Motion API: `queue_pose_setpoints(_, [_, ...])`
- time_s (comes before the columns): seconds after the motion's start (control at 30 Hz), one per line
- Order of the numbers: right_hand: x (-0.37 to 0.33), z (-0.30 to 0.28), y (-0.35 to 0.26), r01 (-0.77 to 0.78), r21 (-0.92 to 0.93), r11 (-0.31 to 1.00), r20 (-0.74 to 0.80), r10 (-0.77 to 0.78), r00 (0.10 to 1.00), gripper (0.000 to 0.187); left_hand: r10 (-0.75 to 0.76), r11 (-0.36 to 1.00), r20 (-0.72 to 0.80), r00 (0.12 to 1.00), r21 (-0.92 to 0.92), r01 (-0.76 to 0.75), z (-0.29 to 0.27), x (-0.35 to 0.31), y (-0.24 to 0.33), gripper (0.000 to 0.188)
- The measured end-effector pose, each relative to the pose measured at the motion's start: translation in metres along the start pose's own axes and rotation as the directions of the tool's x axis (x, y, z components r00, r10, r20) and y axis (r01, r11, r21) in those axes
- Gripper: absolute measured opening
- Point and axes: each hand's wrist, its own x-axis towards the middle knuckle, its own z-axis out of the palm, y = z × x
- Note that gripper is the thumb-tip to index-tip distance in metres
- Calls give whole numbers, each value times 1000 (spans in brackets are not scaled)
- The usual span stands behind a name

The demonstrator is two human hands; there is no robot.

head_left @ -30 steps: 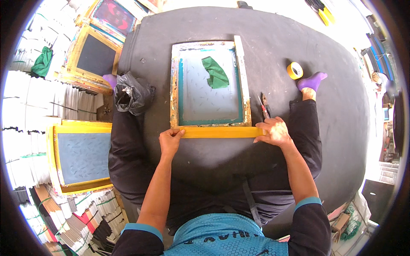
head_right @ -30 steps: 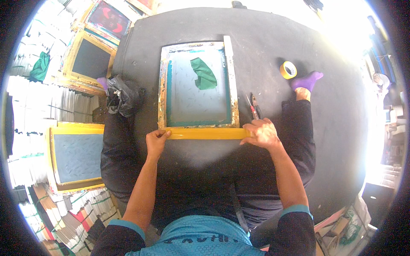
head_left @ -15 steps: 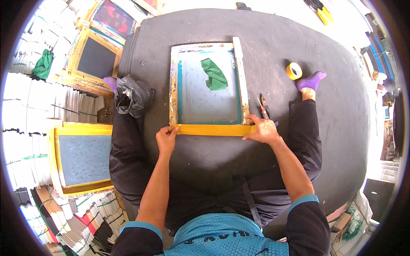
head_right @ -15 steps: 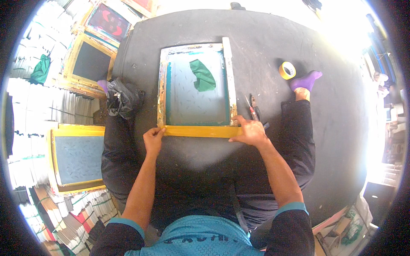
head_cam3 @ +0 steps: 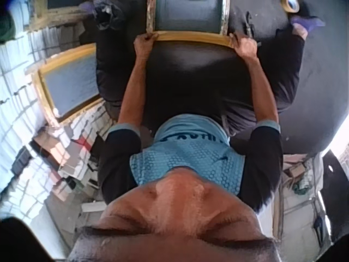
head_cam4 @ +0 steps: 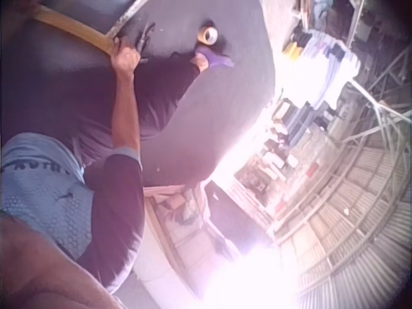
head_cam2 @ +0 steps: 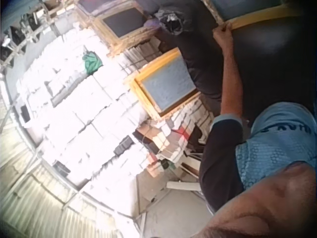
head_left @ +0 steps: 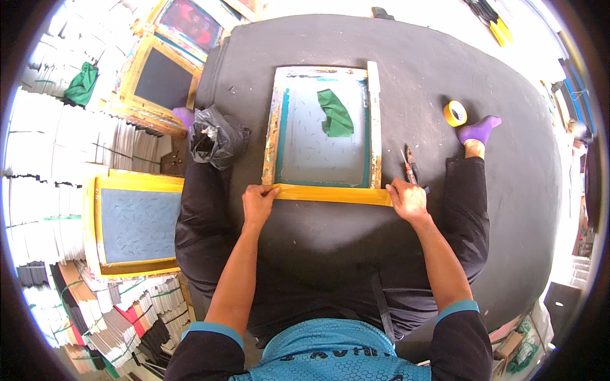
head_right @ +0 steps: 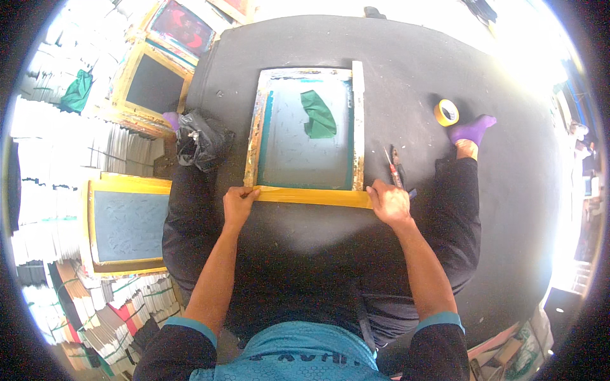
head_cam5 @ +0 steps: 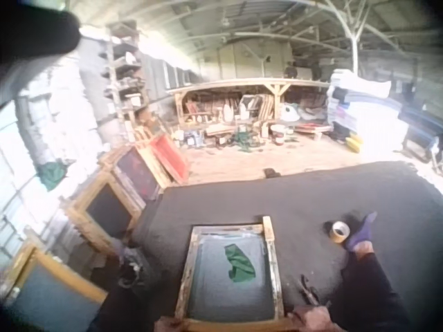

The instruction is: The person sits on the floor and applies yellow tape to the edges of a screen printing frame. They smooth the tape along the frame, cut it with a utility knife, and continue taping the remaining sides.

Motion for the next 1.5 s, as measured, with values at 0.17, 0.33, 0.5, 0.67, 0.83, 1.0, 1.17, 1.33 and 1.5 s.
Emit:
queue_pose_setpoints(0.17, [1,0,17,81,-143,986,9,-81,997,27,-56,996,-39,998,-68,54,1,-5,13,26])
queue_pose_setpoints(0.33, [5,7,10,66,-116,991,-13,-68,998,28,-64,994,-21,998,-94,62,2,1,7,27])
queue_pose_setpoints(0.5, [7,21,10,57,-236,970,-40,-69,997,25,76,997,-87,993,38,-73,8,3,6,21])
queue_pose_setpoints(0.67, [7,31,8,35,-343,939,-6,-40,999,26,326,927,-124,937,235,-291,11,0,3,15])
queue_pose_setpoints(0.83, [10,46,2,-2,-474,881,32,20,999,21,515,820,-161,842,378,-429,14,-3,4,11])
queue_pose_setpoints(1.0, [4,67,-7,-69,-570,819,38,110,993,13,534,793,-172,828,440,-420,20,-4,2,13])
queue_pose_setpoints(1.17, [-3,77,-10,-50,-661,749,-81,-5,997,18,522,800,-177,834,440,-408,22,-6,2,15])
queue_pose_setpoints(1.33, [-18,71,-54,-66,-517,854,-12,70,997,88,502,811,-158,851,428,-399,25,-5,-5,14])
queue_pose_setpoints(1.5, [-30,82,-53,-23,-448,894,117,84,990,93,480,826,-174,860,420,-377,24,-4,-4,13])
